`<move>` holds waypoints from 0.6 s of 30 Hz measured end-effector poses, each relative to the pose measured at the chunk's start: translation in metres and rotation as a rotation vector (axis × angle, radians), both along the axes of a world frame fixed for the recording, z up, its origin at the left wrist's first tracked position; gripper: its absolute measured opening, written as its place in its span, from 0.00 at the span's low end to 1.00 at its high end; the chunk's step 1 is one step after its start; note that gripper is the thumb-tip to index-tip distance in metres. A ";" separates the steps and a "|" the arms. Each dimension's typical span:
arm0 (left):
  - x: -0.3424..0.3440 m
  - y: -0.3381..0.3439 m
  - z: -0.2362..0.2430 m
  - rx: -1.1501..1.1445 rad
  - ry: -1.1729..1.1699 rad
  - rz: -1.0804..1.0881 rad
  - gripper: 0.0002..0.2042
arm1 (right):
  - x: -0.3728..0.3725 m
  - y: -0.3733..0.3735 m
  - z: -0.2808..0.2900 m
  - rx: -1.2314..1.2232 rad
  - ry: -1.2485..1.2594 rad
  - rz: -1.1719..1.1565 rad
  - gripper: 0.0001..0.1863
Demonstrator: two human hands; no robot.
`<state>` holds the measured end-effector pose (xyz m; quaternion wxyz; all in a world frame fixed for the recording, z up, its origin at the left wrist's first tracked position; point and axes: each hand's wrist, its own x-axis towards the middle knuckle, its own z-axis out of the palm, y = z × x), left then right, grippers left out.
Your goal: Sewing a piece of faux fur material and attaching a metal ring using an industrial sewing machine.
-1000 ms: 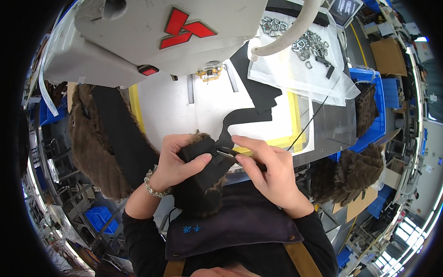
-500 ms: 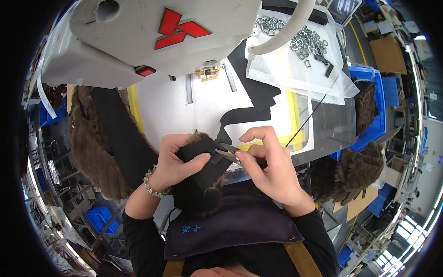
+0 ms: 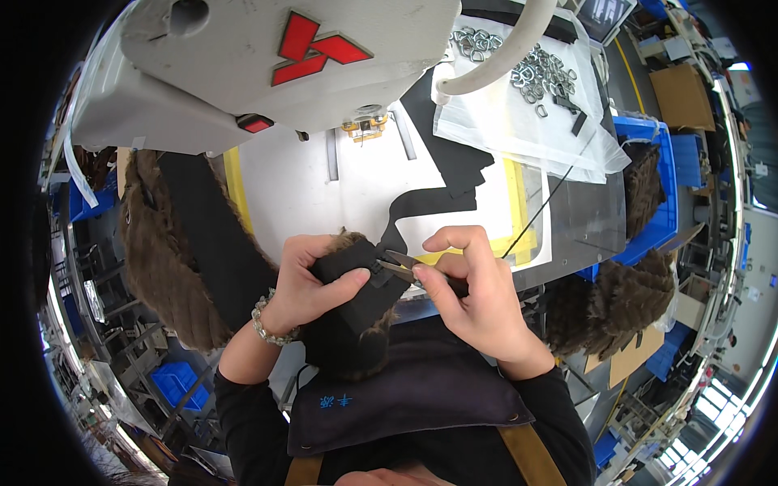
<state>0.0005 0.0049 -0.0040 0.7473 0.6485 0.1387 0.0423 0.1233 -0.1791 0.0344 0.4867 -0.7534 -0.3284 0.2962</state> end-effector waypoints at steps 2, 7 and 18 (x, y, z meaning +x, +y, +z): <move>0.000 0.000 0.000 -0.052 0.011 0.006 0.06 | -0.001 0.001 0.000 0.029 -0.050 0.005 0.17; 0.000 -0.002 0.003 -0.065 0.019 0.025 0.06 | 0.001 -0.005 0.001 -0.001 -0.132 -0.028 0.16; -0.002 -0.002 0.001 -0.001 0.055 0.079 0.09 | 0.033 -0.042 -0.030 -0.039 -1.100 -0.289 0.12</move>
